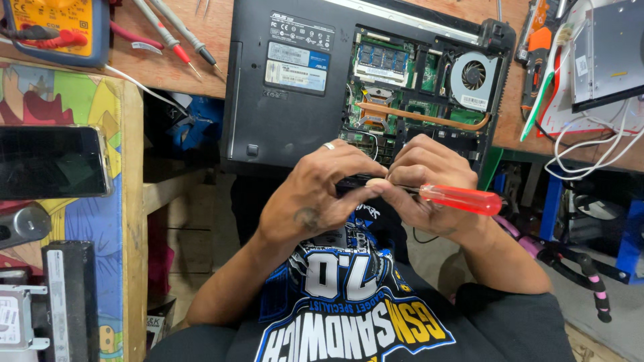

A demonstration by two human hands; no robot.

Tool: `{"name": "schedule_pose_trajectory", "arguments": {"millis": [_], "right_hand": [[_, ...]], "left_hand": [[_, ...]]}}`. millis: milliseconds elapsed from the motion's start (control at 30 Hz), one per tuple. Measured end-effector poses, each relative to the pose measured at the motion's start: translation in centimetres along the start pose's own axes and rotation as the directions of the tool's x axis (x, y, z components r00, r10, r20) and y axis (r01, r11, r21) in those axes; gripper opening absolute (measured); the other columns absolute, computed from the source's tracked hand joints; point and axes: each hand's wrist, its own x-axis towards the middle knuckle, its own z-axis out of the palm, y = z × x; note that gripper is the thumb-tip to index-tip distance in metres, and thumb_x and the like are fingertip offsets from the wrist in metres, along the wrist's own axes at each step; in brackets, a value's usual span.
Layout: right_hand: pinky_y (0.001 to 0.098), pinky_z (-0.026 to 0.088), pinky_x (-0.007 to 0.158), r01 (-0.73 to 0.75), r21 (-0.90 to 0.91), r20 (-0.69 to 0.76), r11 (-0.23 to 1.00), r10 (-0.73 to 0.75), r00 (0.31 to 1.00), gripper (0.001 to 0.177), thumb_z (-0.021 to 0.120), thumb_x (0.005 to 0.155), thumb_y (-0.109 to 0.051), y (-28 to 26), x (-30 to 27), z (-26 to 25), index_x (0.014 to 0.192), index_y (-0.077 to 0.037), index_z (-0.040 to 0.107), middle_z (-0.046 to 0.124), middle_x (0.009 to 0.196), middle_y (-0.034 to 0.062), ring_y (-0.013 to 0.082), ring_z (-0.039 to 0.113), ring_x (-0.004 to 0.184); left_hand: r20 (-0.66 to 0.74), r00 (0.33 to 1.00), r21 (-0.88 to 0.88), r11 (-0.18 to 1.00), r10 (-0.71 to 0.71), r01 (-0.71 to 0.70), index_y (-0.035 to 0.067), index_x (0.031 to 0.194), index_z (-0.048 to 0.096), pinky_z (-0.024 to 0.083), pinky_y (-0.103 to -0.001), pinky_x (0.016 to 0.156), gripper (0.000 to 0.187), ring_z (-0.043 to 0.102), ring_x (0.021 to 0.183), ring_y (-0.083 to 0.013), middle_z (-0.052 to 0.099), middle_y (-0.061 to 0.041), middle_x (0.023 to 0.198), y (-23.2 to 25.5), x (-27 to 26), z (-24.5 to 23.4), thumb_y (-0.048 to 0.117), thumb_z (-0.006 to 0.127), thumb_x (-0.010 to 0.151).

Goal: The person uses a screwdriver to remove screws from the back panel of a laptop. They carefully unscrew multiple fasteners and place them on the workbench while the laptop remains open, exposing the internal motherboard and cooling components.

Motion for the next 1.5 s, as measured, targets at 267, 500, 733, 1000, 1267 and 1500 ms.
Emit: {"name": "schedule_pose_trajectory", "arguments": {"millis": [267,500,733,1000,1267,1500], "right_hand": [[0.0366,0.056,0.07,-0.048,0.09,0.128,0.995,0.036,0.991,0.027,0.078,0.074,0.0,-2.0,1.8,-2.5,0.099,0.004,0.07,0.071,0.091,0.0176,0.0299,0.067,0.081],[0.0302,0.054,0.069,-0.133,0.163,-0.048,0.978,0.143,0.989,0.023,0.089,0.082,-0.002,-0.8,0.2,-1.2,0.095,0.0,0.07,0.069,0.085,0.01,0.0205,0.065,0.079],[0.0274,0.059,0.071,-0.305,0.381,0.059,0.873,0.306,0.95,0.013,0.073,0.088,0.0,-1.0,0.3,-1.0,0.094,0.0,0.062,0.067,0.087,0.0117,0.0187,0.069,0.08],[0.0273,0.056,0.065,-0.101,0.088,0.01,0.991,0.101,0.995,0.025,0.09,0.079,-0.004,-0.7,-0.6,-0.9,0.093,0.0,0.069,0.072,0.085,0.0126,0.0183,0.069,0.076],[0.0317,0.062,0.076,-0.183,0.326,0.098,0.927,0.159,0.982,0.019,0.068,0.087,0.009,-0.2,-1.4,-0.5,0.105,0.004,0.068,0.071,0.101,0.0167,0.0238,0.072,0.088],[0.0319,0.058,0.08,-0.137,0.178,0.059,0.974,0.129,0.99,0.024,0.077,0.089,0.004,-0.5,-1.7,-0.1,0.112,-0.002,0.072,0.067,0.105,0.0143,0.0238,0.068,0.093]], "left_hand": [[0.037,0.999,-0.029,1.0,0.013,-0.012,0.005,0.102,0.07,0.056,-0.034,0.087,0.027,0.068,0.091,-0.0273,0.07,-0.01,0.091,-0.2,-0.3,0.1,-0.008,0.062,0.08],[0.109,0.994,-0.201,0.979,-0.006,0.028,0.008,0.125,0.068,0.054,-0.034,0.086,0.056,0.067,0.087,-0.023,0.073,-0.01,0.096,-0.4,0.1,-0.2,-0.016,0.057,0.075],[0.087,0.959,-0.275,0.919,-0.27,0.284,0.005,0.12,0.074,0.045,-0.028,0.069,0.058,0.058,0.08,-0.0203,0.07,-0.011,0.097,-0.9,-0.8,-0.6,-0.02,0.06,0.069],[-0.142,0.981,-0.049,0.99,-0.135,0.129,0.006,0.12,0.073,0.056,-0.03,0.08,0.045,0.072,0.093,-0.0192,0.076,-0.011,0.104,-0.9,-1.1,-0.9,-0.019,0.062,0.085],[-0.113,0.99,-0.022,0.996,-0.085,0.083,0.005,0.12,0.072,0.056,-0.031,0.084,0.042,0.071,0.095,-0.0203,0.075,-0.012,0.104,0.0,-1.0,-0.6,-0.015,0.064,0.085],[-0.263,0.951,-0.011,0.986,-0.164,0.167,0.006,0.121,0.072,0.059,-0.029,0.088,0.033,0.075,0.1,-0.0173,0.076,-0.01,0.107,0.0,-1.1,-1.9,-0.013,0.062,0.096]]}}
